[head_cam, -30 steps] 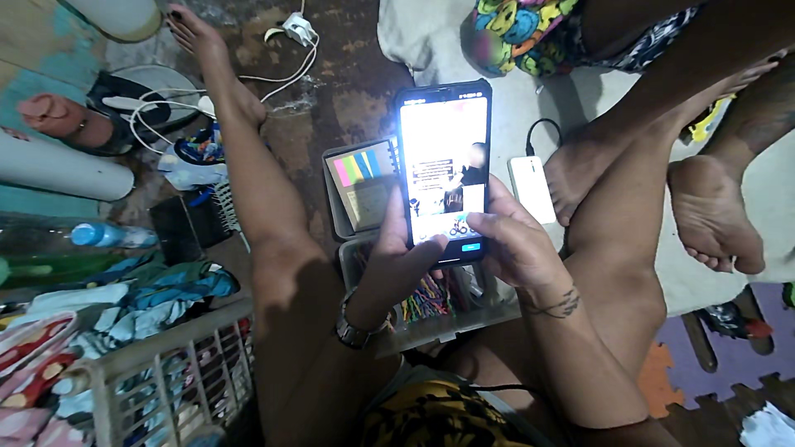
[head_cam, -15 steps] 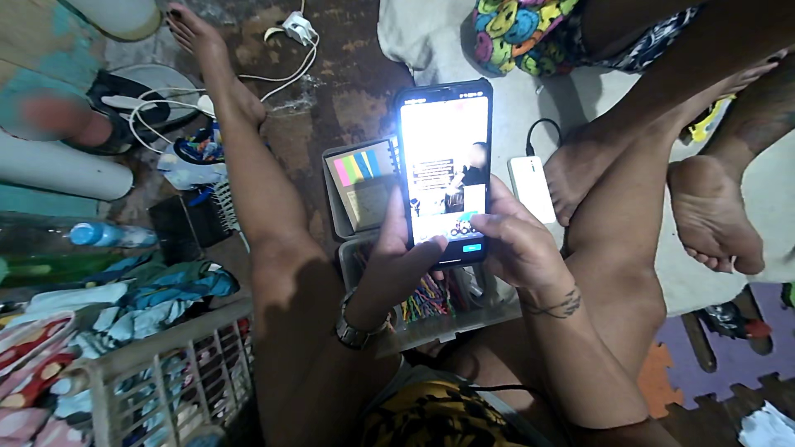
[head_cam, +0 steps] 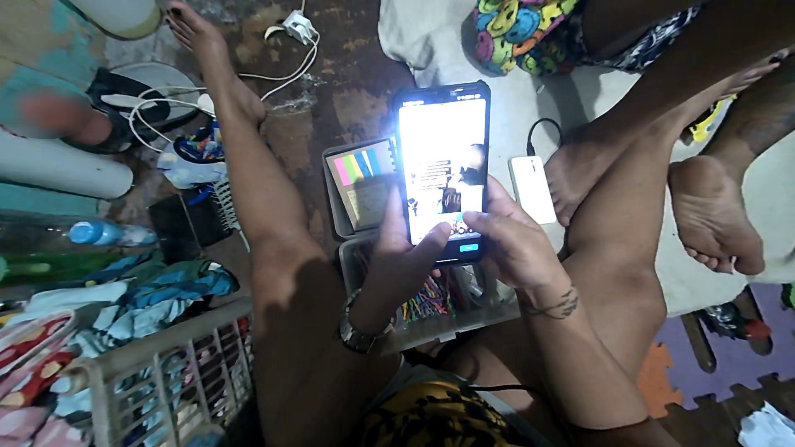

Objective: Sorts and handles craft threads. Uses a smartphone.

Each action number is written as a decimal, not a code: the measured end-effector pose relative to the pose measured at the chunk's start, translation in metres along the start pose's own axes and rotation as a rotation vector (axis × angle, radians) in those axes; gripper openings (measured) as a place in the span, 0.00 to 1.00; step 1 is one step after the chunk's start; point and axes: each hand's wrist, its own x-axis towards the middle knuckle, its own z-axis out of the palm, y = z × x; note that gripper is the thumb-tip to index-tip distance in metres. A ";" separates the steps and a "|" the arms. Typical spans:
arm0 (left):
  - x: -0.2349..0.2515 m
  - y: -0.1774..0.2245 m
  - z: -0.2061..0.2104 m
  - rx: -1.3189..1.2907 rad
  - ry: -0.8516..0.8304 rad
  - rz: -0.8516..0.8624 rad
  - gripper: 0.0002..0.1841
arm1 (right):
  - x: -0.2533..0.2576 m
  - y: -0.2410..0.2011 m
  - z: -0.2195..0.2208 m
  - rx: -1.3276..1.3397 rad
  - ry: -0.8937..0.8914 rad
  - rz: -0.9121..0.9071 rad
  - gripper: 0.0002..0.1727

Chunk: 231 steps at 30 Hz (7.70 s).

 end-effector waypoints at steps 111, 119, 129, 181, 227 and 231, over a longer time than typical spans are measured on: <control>0.002 -0.006 -0.015 -0.224 -0.265 0.038 0.40 | -0.001 0.000 -0.012 0.177 -0.146 -0.060 0.28; -0.005 0.013 -0.005 -0.082 -0.166 0.016 0.40 | -0.001 0.002 -0.012 0.210 -0.160 -0.076 0.27; -0.002 0.005 0.000 0.021 -0.041 -0.013 0.41 | -0.001 0.004 -0.015 0.327 -0.224 -0.084 0.27; 0.001 0.003 0.000 -0.010 -0.026 -0.023 0.37 | 0.000 0.004 -0.012 0.244 -0.197 -0.103 0.29; -0.001 0.003 0.000 -0.034 -0.070 0.007 0.36 | 0.000 0.003 -0.014 0.256 -0.230 -0.119 0.30; 0.000 0.002 -0.001 -0.039 -0.078 0.010 0.36 | -0.001 0.003 -0.014 0.253 -0.224 -0.114 0.30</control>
